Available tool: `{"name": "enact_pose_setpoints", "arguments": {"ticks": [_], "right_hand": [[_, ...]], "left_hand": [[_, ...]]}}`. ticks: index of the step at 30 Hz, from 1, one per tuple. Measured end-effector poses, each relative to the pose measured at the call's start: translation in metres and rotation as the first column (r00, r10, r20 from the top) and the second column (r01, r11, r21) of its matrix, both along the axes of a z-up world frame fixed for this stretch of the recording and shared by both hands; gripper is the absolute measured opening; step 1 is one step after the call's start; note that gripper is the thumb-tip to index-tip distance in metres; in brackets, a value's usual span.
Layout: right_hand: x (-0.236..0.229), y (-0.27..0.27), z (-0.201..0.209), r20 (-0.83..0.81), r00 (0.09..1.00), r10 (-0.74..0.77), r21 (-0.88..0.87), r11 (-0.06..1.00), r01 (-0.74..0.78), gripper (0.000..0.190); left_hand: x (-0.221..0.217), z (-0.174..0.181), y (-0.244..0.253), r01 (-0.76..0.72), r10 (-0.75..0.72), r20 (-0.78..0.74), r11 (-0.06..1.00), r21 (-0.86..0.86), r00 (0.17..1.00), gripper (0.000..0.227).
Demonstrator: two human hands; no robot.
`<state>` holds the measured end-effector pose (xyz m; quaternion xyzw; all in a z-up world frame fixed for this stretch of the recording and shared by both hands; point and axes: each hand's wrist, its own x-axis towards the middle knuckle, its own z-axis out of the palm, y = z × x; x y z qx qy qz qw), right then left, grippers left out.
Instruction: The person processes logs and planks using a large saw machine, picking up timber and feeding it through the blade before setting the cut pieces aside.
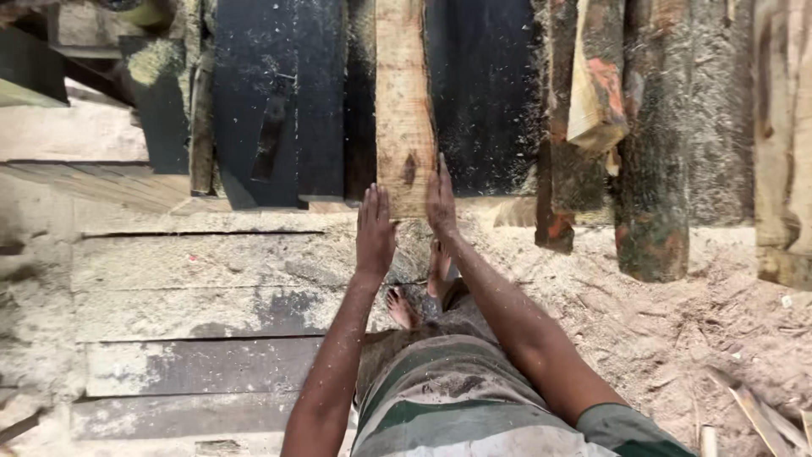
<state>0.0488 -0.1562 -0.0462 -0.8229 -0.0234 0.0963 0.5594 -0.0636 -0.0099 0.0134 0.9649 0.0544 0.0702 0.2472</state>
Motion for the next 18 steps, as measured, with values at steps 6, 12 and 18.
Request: {"name": "enact_pose_setpoints", "arguments": {"ticks": [6, 12, 18], "right_hand": [[0.0, 0.02, 0.025, -0.032, 0.981, -0.192, 0.055, 0.98, 0.193, 0.061], [0.018, 0.023, 0.035, 0.064, 0.977, -0.205, -0.002, 0.979, 0.206, 0.056], [0.059, 0.04, 0.042, 0.109, 0.966, -0.235, -0.023, 0.971, 0.238, 0.054]], "left_hand": [[0.009, -0.004, -0.002, -0.046, 0.049, -0.019, 0.991, 0.122, 0.999, 0.074], [0.027, -0.011, 0.0, -0.035, 0.031, 0.026, 0.982, 0.185, 0.999, 0.066], [0.069, -0.007, 0.018, -0.015, 0.012, 0.039, 0.996, 0.093, 0.999, 0.066]]}}
